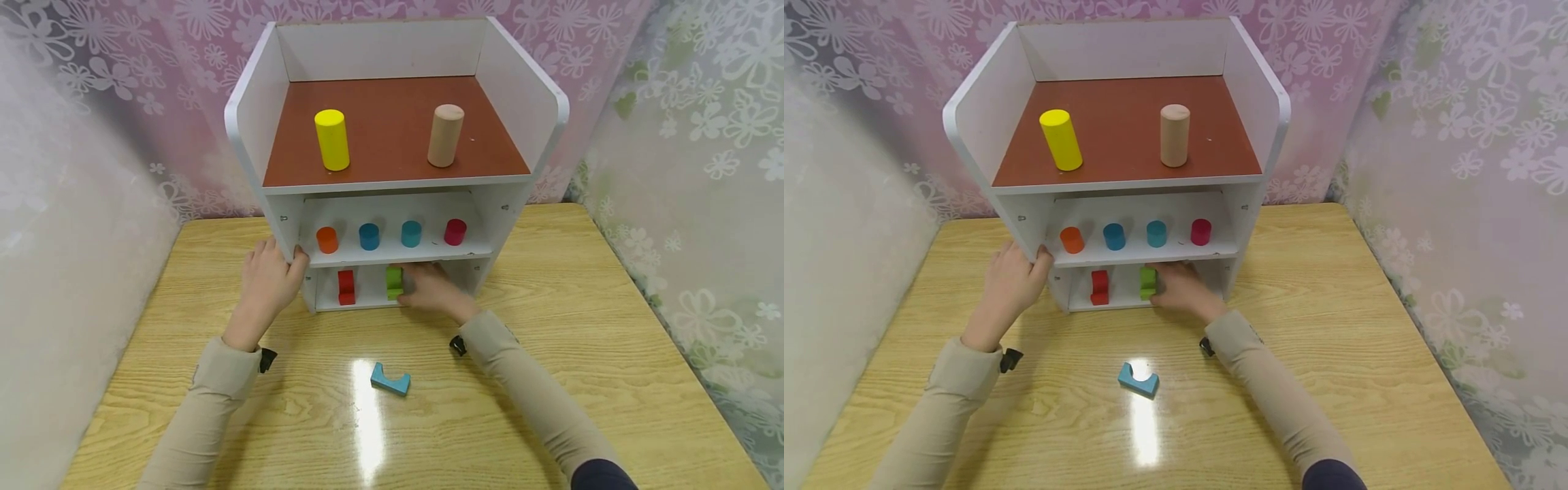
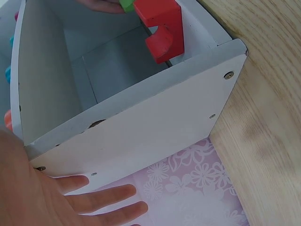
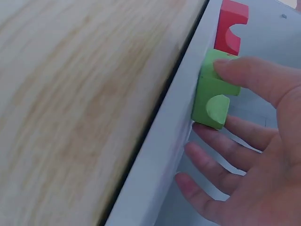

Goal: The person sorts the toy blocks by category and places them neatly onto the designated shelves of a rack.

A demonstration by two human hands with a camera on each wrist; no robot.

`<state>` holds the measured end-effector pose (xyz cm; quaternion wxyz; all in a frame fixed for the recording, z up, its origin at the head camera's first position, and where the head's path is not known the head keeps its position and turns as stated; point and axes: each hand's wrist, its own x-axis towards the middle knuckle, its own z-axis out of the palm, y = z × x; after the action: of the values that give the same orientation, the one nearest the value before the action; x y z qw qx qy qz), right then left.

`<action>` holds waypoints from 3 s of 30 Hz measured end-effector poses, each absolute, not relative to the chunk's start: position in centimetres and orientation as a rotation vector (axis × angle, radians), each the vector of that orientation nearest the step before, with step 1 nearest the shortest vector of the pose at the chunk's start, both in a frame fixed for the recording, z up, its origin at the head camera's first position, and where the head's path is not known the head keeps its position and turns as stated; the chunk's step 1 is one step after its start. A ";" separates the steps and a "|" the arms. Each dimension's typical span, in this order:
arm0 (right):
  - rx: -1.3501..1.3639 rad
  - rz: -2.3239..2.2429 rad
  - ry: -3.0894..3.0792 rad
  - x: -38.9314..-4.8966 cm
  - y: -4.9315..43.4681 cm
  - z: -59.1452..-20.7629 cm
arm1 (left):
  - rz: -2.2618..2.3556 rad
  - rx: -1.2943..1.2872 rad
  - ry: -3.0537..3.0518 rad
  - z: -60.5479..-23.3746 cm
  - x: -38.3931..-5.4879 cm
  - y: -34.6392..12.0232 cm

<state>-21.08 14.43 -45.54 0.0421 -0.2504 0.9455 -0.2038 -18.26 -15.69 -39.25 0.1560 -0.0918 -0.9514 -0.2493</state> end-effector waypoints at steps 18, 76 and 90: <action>-0.854 -0.500 2.989 -18.3 13.2 -42.8 | -0.709 -0.252 -2.760 -39.3 -18.3 -15.6; -1.448 -0.721 2.196 -11.7 14.7 -46.5 | -0.717 -0.255 -2.740 -39.2 -18.3 -15.7; -1.458 -0.745 2.248 -11.6 14.5 -46.3 | -0.730 -0.262 -2.734 -39.2 -18.2 -15.7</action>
<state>-11.60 14.50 -46.25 0.1792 -0.5157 0.7952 -0.2636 -18.18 -15.66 -39.18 0.1490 -0.0912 -0.9513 -0.2541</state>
